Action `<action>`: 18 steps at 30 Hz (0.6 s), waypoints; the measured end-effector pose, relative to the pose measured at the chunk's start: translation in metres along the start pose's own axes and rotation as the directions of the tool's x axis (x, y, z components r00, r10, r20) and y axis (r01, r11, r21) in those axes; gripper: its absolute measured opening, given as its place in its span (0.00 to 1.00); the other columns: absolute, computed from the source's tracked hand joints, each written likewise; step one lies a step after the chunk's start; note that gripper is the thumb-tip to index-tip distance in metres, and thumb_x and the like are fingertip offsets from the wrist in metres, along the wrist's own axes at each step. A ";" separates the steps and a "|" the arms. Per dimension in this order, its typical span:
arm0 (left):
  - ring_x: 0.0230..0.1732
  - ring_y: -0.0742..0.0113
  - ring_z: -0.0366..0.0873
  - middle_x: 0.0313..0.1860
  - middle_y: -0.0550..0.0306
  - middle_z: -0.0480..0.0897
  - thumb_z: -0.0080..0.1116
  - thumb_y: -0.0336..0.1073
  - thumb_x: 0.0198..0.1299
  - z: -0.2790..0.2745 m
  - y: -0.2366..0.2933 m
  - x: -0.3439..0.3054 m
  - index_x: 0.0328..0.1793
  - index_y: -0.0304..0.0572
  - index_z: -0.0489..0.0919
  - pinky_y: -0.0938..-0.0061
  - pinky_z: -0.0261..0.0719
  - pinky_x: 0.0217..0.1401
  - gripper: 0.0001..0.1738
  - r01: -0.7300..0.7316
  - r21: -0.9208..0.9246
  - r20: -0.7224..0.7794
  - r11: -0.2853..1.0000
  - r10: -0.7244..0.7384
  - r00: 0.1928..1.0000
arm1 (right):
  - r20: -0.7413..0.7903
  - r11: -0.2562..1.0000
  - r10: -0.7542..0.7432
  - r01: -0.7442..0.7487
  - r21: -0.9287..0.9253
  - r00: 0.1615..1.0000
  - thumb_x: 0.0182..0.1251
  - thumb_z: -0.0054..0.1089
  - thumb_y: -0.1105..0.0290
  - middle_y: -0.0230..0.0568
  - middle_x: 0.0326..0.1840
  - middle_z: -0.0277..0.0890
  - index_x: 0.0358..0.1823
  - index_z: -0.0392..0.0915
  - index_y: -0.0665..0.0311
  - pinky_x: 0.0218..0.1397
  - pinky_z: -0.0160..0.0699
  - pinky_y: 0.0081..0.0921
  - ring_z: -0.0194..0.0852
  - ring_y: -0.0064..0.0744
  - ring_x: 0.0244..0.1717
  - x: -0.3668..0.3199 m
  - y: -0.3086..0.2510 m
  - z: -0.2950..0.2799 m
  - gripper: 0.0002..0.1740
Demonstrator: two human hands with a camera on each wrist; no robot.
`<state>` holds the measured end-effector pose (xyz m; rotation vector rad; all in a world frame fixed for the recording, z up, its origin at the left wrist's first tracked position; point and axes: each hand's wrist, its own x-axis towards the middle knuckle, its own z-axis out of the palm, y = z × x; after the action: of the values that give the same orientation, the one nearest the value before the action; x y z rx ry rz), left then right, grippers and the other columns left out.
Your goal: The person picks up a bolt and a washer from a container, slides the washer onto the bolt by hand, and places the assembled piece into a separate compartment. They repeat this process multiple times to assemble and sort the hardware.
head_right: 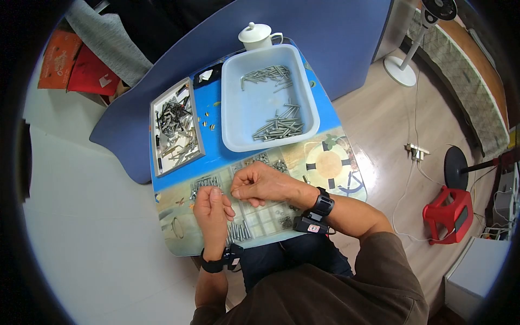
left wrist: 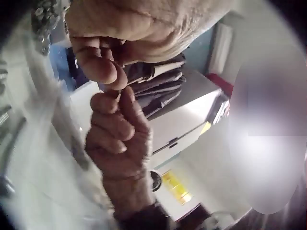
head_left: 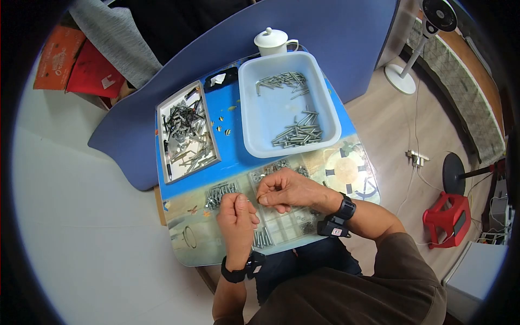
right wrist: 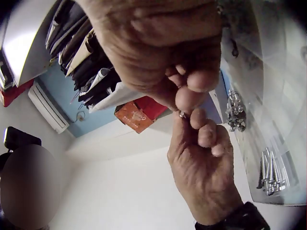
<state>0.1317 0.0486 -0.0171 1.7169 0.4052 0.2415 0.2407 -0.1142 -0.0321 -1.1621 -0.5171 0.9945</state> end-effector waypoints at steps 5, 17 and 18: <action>0.21 0.72 0.77 0.30 0.56 0.80 0.51 0.37 0.77 -0.005 0.007 0.004 0.45 0.40 0.74 0.78 0.74 0.20 0.09 0.321 -0.505 0.164 0.801 -0.276 0.947 | 0.015 1.000 -0.010 0.010 0.003 1.000 0.72 0.66 0.68 0.24 0.22 0.74 0.38 0.82 0.67 0.23 0.62 0.15 0.69 0.12 0.20 -0.001 -0.003 0.002 0.08; 0.24 0.73 0.78 0.33 0.54 0.84 0.55 0.36 0.76 -0.024 -0.004 -0.007 0.49 0.32 0.81 0.78 0.77 0.24 0.12 0.557 -0.464 0.381 0.689 -0.412 0.828 | 0.131 0.589 -0.548 0.493 -0.640 0.826 0.61 0.67 0.72 0.40 0.23 0.76 0.35 0.80 0.67 0.28 0.76 0.33 0.79 0.39 0.25 -0.004 -0.006 0.012 0.07; 0.24 0.74 0.78 0.32 0.54 0.84 0.56 0.36 0.75 -0.025 -0.005 -0.008 0.48 0.32 0.82 0.78 0.77 0.24 0.12 0.552 -0.436 0.390 0.711 -0.404 0.827 | 0.165 0.539 -0.562 0.510 -0.670 0.811 0.59 0.66 0.72 0.44 0.25 0.76 0.35 0.79 0.67 0.30 0.77 0.37 0.79 0.46 0.27 -0.004 -0.002 0.014 0.06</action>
<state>0.1146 0.0690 -0.0166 1.0164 0.5172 -0.2535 0.2290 -0.1104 -0.0248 -1.5487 -1.1856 0.1767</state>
